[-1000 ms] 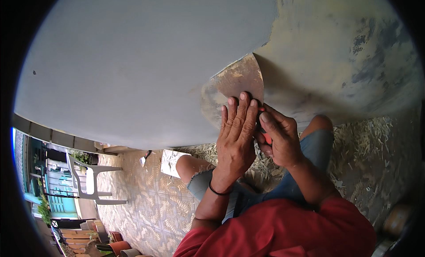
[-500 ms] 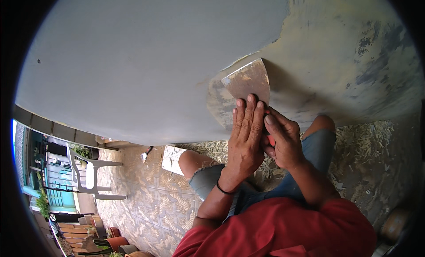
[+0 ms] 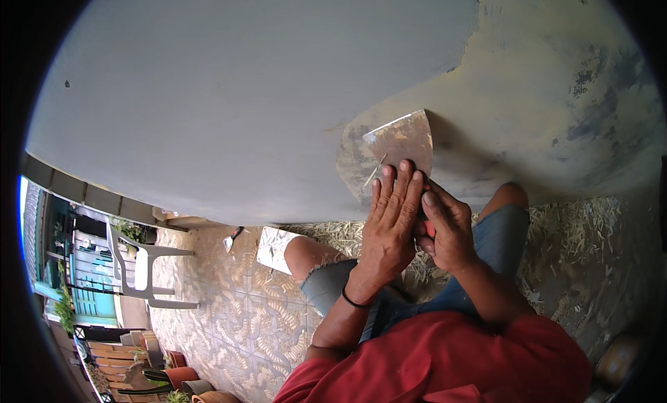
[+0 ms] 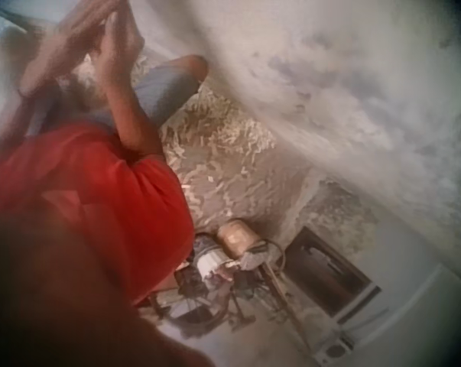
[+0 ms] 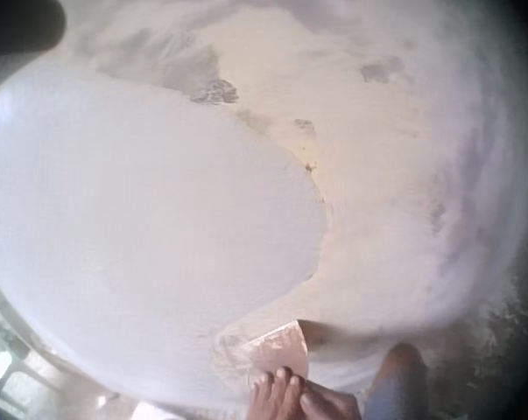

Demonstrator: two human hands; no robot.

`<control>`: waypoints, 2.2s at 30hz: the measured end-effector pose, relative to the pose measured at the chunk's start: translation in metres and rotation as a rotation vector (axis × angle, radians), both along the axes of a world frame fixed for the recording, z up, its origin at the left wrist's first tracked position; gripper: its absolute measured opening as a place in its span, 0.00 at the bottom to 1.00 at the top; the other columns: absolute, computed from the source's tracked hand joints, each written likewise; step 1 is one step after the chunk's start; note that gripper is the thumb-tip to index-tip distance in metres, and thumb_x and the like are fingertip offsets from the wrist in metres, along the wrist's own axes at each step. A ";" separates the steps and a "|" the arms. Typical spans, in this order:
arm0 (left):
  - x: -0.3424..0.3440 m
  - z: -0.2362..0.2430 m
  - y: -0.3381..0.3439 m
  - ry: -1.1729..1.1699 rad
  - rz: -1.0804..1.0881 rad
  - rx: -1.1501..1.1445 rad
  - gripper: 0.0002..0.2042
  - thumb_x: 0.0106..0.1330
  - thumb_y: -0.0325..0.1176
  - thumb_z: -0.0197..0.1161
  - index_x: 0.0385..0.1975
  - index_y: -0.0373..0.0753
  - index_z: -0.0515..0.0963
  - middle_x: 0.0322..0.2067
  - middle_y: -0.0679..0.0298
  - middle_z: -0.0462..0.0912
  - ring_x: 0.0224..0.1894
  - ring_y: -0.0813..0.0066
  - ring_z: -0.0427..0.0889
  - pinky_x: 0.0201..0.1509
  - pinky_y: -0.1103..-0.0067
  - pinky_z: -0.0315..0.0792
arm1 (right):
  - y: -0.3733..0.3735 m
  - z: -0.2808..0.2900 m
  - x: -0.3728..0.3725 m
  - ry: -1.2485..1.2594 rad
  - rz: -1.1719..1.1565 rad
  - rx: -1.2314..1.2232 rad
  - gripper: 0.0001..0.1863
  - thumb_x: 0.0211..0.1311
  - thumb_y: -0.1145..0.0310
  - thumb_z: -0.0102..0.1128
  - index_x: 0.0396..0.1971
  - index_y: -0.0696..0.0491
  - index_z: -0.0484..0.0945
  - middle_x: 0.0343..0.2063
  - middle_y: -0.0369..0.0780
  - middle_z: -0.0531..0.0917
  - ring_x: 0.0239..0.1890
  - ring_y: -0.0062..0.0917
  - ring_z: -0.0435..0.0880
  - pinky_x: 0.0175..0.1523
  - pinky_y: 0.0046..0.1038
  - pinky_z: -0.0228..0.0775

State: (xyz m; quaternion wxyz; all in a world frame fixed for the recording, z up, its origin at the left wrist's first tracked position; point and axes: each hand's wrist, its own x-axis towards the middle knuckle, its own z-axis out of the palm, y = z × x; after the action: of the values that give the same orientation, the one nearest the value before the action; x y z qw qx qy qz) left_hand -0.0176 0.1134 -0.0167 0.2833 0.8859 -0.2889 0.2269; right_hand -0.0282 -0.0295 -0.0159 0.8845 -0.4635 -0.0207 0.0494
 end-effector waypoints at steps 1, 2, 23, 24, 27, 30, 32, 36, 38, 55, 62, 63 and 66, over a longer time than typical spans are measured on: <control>-0.002 -0.004 -0.004 0.009 -0.017 0.002 0.37 0.66 0.19 0.59 0.79 0.35 0.63 0.81 0.47 0.57 0.84 0.44 0.52 0.84 0.52 0.51 | -0.005 -0.002 -0.006 0.043 -0.024 -0.023 0.25 0.85 0.60 0.53 0.73 0.55 0.72 0.24 0.32 0.77 0.17 0.11 0.68 0.17 0.18 0.57; -0.002 -0.007 -0.008 0.018 -0.034 0.004 0.37 0.66 0.20 0.59 0.79 0.35 0.62 0.81 0.47 0.57 0.84 0.44 0.52 0.84 0.52 0.51 | -0.010 -0.004 -0.007 0.041 -0.025 -0.032 0.25 0.85 0.60 0.53 0.73 0.55 0.73 0.25 0.32 0.77 0.18 0.11 0.68 0.17 0.18 0.57; 0.007 0.016 -0.047 -0.047 -0.064 -0.054 0.36 0.68 0.27 0.60 0.79 0.37 0.64 0.82 0.52 0.57 0.84 0.44 0.49 0.85 0.50 0.47 | -0.052 0.046 0.005 0.027 -0.010 0.003 0.25 0.86 0.61 0.50 0.73 0.58 0.71 0.28 0.35 0.78 0.20 0.13 0.70 0.16 0.17 0.57; 0.009 0.023 -0.048 -0.074 -0.033 -0.062 0.35 0.68 0.27 0.60 0.79 0.37 0.64 0.82 0.52 0.58 0.84 0.44 0.49 0.85 0.49 0.47 | -0.051 0.055 0.009 0.043 -0.005 0.001 0.25 0.86 0.61 0.51 0.73 0.58 0.71 0.28 0.35 0.78 0.20 0.13 0.70 0.16 0.17 0.57; 0.013 0.034 -0.047 -0.120 0.009 -0.068 0.34 0.69 0.29 0.62 0.78 0.38 0.66 0.81 0.52 0.59 0.84 0.44 0.49 0.84 0.48 0.47 | -0.055 0.055 0.006 -0.011 0.051 0.001 0.25 0.85 0.60 0.52 0.73 0.56 0.72 0.30 0.34 0.78 0.21 0.12 0.70 0.17 0.16 0.57; 0.003 0.029 -0.049 -0.076 -0.022 -0.083 0.34 0.69 0.28 0.62 0.78 0.38 0.66 0.81 0.51 0.59 0.84 0.44 0.49 0.84 0.48 0.46 | -0.055 0.053 -0.004 0.013 0.040 -0.003 0.24 0.85 0.61 0.52 0.73 0.56 0.72 0.30 0.34 0.78 0.23 0.12 0.70 0.17 0.17 0.58; 0.004 0.023 -0.054 -0.090 -0.009 -0.065 0.34 0.69 0.27 0.63 0.78 0.38 0.66 0.81 0.51 0.59 0.84 0.44 0.50 0.84 0.49 0.46 | -0.061 0.049 -0.005 -0.007 0.020 -0.019 0.24 0.85 0.62 0.52 0.73 0.55 0.72 0.30 0.33 0.78 0.24 0.12 0.71 0.18 0.17 0.57; 0.020 0.040 -0.053 -0.132 -0.006 -0.118 0.37 0.65 0.22 0.64 0.78 0.38 0.66 0.81 0.51 0.60 0.84 0.44 0.50 0.84 0.48 0.46 | -0.062 0.064 0.012 -0.036 0.081 -0.041 0.24 0.85 0.63 0.52 0.73 0.55 0.73 0.32 0.33 0.78 0.24 0.12 0.71 0.19 0.16 0.57; 0.017 0.043 -0.052 -0.123 -0.016 -0.076 0.37 0.65 0.23 0.64 0.78 0.36 0.66 0.81 0.49 0.59 0.84 0.43 0.50 0.84 0.48 0.47 | -0.062 0.064 0.010 -0.029 0.076 -0.053 0.23 0.86 0.63 0.51 0.73 0.55 0.73 0.31 0.33 0.78 0.24 0.12 0.71 0.19 0.16 0.57; 0.007 0.037 -0.070 -0.121 -0.031 -0.122 0.38 0.64 0.21 0.62 0.78 0.35 0.65 0.81 0.48 0.59 0.84 0.40 0.50 0.84 0.49 0.48 | -0.074 0.061 0.003 -0.052 0.076 -0.021 0.24 0.86 0.61 0.51 0.73 0.56 0.72 0.31 0.34 0.80 0.23 0.12 0.70 0.19 0.16 0.59; 0.011 0.046 -0.063 -0.121 -0.011 -0.094 0.38 0.63 0.21 0.63 0.78 0.36 0.65 0.81 0.49 0.59 0.84 0.42 0.50 0.84 0.49 0.47 | -0.069 0.069 0.007 -0.076 0.130 0.013 0.24 0.86 0.62 0.51 0.74 0.56 0.70 0.31 0.33 0.78 0.24 0.13 0.71 0.19 0.17 0.59; 0.006 0.044 -0.065 -0.117 -0.001 -0.106 0.38 0.63 0.21 0.62 0.78 0.36 0.65 0.81 0.49 0.59 0.84 0.42 0.50 0.84 0.49 0.47 | -0.069 0.069 0.006 -0.068 0.135 0.008 0.24 0.86 0.62 0.51 0.74 0.56 0.71 0.31 0.33 0.78 0.23 0.13 0.71 0.19 0.17 0.58; 0.003 0.037 -0.070 -0.119 -0.017 -0.055 0.37 0.65 0.21 0.61 0.78 0.35 0.64 0.81 0.48 0.58 0.84 0.43 0.49 0.85 0.49 0.45 | -0.077 0.056 -0.003 -0.027 0.069 0.000 0.25 0.86 0.62 0.51 0.74 0.56 0.71 0.31 0.33 0.77 0.22 0.13 0.70 0.19 0.17 0.57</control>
State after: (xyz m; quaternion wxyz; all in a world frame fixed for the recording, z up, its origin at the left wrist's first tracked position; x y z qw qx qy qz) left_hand -0.0142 0.0433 0.0203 0.2918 0.8603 -0.3062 0.2847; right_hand -0.0311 -0.1062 0.0398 0.8819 -0.4631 -0.0485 0.0737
